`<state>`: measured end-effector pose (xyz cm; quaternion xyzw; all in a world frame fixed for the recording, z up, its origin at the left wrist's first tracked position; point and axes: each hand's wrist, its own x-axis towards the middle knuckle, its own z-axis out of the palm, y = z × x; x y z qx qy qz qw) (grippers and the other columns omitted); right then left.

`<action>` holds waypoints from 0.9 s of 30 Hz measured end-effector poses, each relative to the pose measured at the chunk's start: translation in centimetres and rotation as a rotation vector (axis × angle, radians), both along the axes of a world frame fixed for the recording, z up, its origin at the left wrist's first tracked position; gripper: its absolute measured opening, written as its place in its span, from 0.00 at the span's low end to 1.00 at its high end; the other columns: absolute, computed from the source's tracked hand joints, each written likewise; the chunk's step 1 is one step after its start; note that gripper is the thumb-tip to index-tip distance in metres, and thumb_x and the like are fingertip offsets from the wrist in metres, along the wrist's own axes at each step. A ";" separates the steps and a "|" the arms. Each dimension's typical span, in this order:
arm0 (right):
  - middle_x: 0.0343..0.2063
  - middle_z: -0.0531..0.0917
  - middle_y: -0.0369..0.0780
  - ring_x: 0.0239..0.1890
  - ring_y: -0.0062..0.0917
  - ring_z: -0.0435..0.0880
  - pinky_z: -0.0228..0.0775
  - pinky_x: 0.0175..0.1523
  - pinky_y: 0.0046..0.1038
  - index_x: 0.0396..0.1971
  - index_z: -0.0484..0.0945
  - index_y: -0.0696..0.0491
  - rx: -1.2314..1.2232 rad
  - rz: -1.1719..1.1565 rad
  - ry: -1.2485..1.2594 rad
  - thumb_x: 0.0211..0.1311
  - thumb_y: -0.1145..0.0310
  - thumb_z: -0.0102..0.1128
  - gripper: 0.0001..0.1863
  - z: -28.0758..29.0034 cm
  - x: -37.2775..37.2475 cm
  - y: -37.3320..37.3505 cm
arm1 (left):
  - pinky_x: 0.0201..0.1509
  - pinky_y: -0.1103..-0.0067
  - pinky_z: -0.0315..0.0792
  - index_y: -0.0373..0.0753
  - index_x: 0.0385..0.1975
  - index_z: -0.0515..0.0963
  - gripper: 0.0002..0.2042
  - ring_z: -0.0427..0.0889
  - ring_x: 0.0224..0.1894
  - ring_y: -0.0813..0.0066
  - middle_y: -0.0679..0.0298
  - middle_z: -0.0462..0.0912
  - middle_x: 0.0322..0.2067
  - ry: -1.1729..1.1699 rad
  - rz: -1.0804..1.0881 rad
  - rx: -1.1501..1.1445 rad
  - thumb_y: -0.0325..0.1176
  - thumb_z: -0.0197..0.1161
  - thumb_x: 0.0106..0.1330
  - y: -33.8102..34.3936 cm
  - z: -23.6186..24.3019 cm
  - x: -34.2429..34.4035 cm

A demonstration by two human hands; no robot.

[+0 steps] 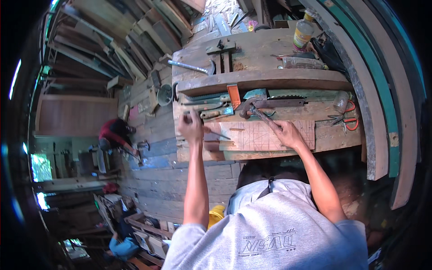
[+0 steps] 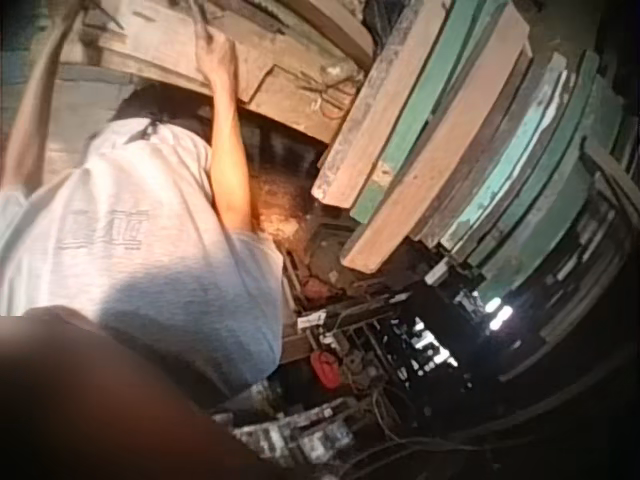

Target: Chiseling and marking a wooden board with a hammer and a sharp tool.

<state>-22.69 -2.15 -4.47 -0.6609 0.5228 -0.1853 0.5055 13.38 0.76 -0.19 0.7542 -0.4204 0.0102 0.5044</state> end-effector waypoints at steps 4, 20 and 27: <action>0.33 0.88 0.55 0.40 0.44 0.91 0.78 0.47 0.40 0.52 0.87 0.55 0.035 0.025 0.043 0.73 0.43 0.56 0.29 0.6 0.0 -0.3 | 0.24 0.75 0.69 0.31 0.25 0.79 0.17 0.77 0.20 0.75 0.58 0.79 0.18 -0.216 -0.181 0.206 0.38 0.78 0.62 8.1 3.1 0.5; 0.23 0.83 0.51 0.30 0.35 0.86 0.75 0.40 0.38 0.52 0.86 0.56 0.084 0.049 0.048 0.73 0.43 0.57 0.29 0.7 0.5 -0.6 | 0.35 0.53 0.74 0.32 0.37 0.76 0.16 0.81 0.33 0.32 0.40 0.82 0.25 0.139 -0.306 0.841 0.43 0.60 0.76 17.0 2.8 -12.3; 0.17 0.76 0.43 0.24 0.23 0.75 0.69 0.33 0.35 0.43 0.85 0.60 0.034 0.023 -0.002 0.75 0.45 0.57 0.28 0.8 0.4 -0.4 | 0.31 0.57 0.72 0.33 0.42 0.75 0.14 0.81 0.26 0.38 0.42 0.80 0.21 0.213 -0.201 0.794 0.40 0.61 0.75 19.4 3.1 -9.9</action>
